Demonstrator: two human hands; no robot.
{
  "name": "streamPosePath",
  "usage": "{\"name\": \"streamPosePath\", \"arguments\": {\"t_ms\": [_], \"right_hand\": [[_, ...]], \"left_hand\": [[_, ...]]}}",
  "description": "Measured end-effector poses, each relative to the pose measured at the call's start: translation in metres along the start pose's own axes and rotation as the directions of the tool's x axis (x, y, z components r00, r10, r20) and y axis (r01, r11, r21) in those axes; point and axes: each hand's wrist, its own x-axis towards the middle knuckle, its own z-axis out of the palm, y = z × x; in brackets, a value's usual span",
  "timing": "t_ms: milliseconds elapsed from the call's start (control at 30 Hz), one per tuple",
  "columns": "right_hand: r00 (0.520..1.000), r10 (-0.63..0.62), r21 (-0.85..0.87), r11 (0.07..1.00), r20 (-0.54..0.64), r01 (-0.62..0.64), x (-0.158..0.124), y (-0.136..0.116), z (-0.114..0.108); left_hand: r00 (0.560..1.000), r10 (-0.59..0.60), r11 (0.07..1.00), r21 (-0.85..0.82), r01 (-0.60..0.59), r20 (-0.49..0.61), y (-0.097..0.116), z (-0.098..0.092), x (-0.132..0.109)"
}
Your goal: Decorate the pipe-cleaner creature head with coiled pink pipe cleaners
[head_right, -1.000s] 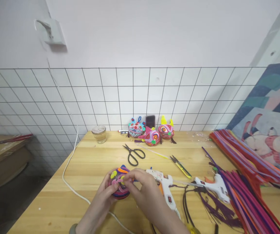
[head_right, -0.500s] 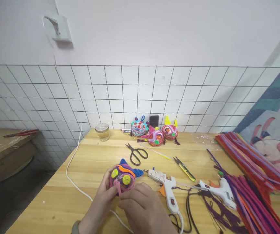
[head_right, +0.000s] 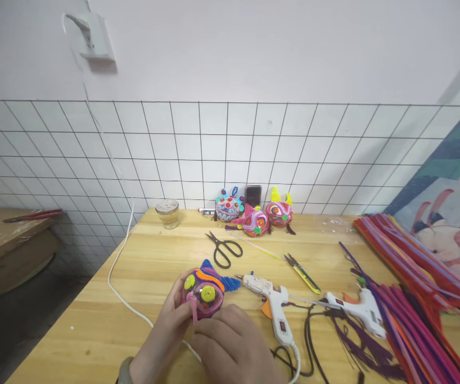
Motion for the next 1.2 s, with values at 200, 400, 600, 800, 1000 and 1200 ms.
{"name": "streamPosePath", "arguments": {"t_ms": [200, 400, 600, 800, 1000, 1200], "right_hand": [[0.997, -0.064, -0.052, 0.997, -0.037, 0.062, 0.01, -0.007, 0.002], [0.999, -0.049, -0.064, 0.997, 0.02, 0.05, 0.006, -0.01, 0.001], [0.996, -0.086, -0.057, 0.995, 0.012, 0.086, 0.001, -0.006, -0.003], [0.914, 0.407, 0.093, 0.909, 0.01, -0.406, -0.015, -0.002, -0.009], [0.856, 0.517, -0.146, 0.847, 0.004, -0.511, -0.021, 0.009, 0.001], [0.945, 0.326, -0.243, 0.915, -0.028, -0.323, -0.011, 0.011, 0.004]], "left_hand": [[1.0, 0.006, 0.998, -0.055, -0.006, 0.007, 0.002, 0.002, -0.002], [0.999, 0.041, 0.999, 0.009, -0.042, 0.03, 0.0, 0.0, -0.001], [0.995, 0.086, 0.988, 0.126, -0.09, 0.041, 0.004, 0.001, -0.003], [0.971, 0.205, 0.92, 0.314, -0.234, 0.124, -0.002, 0.005, -0.007], [0.948, 0.274, 0.818, 0.479, -0.319, 0.162, -0.001, 0.007, -0.01], [0.926, 0.316, 0.683, 0.627, -0.375, 0.209, -0.003, 0.006, -0.007]]}}
